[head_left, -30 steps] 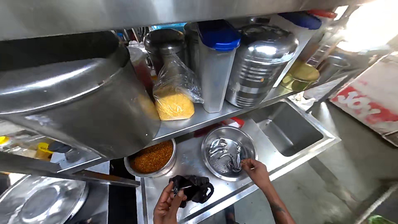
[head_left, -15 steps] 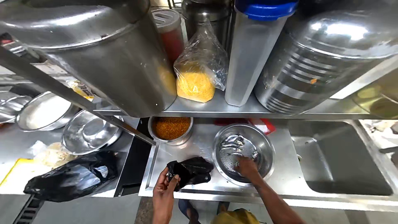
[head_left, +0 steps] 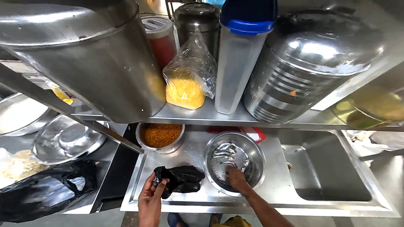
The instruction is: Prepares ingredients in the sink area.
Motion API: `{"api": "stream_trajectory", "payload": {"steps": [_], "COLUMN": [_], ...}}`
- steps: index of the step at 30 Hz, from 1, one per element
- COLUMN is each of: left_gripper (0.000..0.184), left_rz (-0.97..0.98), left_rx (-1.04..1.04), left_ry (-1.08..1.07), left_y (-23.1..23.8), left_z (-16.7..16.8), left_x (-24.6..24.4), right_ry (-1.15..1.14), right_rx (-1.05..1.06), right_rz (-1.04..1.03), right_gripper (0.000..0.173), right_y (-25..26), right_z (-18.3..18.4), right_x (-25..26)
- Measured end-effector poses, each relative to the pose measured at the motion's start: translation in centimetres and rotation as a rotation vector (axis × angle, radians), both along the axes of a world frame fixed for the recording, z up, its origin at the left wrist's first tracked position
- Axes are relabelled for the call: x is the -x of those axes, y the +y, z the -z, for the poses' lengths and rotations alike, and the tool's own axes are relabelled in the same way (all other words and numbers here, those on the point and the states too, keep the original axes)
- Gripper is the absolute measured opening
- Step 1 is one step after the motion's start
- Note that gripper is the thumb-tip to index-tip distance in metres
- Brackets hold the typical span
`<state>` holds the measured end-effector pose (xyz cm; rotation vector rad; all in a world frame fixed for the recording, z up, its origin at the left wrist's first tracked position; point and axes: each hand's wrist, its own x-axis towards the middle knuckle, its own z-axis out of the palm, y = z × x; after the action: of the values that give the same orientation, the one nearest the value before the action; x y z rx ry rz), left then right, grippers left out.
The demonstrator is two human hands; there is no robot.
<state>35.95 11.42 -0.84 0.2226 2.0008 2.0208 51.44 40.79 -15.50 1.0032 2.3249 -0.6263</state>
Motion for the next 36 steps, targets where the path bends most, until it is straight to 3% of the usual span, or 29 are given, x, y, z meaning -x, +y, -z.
{"api": "stream_trajectory", "payload": {"steps": [6, 9, 12, 15, 22, 30, 33, 36], "left_gripper": [0.047, 0.046, 0.045, 0.045, 0.044, 0.041, 0.048, 0.053], "left_rz": [-0.005, -0.009, -0.021, -0.025, -0.025, 0.029, 0.070, 0.134], "left_rx": [-0.051, -0.051, -0.044, -0.022, -0.013, 0.092, 0.154, 0.166], "left_ry": [-0.006, -0.008, -0.005, -0.014, -0.014, 0.038, 0.044, 0.016], "left_y": [0.3, -0.1, -0.3, -0.4, -0.4, -0.7, -0.5, -0.3], "left_z": [0.1, 0.0, 0.0, -0.1, -0.3, 0.0, 0.0, 0.0], "left_x": [-0.2, -0.4, -0.5, -0.5, -0.2, 1.0, 1.9, 2.7], "right_ry": [0.113, 0.305, 0.442, 0.483, 0.546, 1.049, 1.135, 1.131], "right_rx": [0.076, 0.155, 0.179, 0.172, 0.225, 0.731, 0.914, 1.060], "right_rz": [-0.004, 0.057, 0.133, 0.138, 0.288, 0.693, 0.708, 0.579], "right_gripper": [0.048, 0.039, 0.044, 0.055, 0.041, 0.025, 0.024, 0.027], "right_y": [1.1, 3.4, 5.3, 6.5, 7.0, 2.5, -1.3, -5.7], "right_z": [0.3, -0.1, -0.4, -0.4, -3.4, -10.8, -13.9, -14.9], "right_x": [0.5, 0.2, -0.1, -0.3, 0.1, 1.5, 2.9, 5.2]}}
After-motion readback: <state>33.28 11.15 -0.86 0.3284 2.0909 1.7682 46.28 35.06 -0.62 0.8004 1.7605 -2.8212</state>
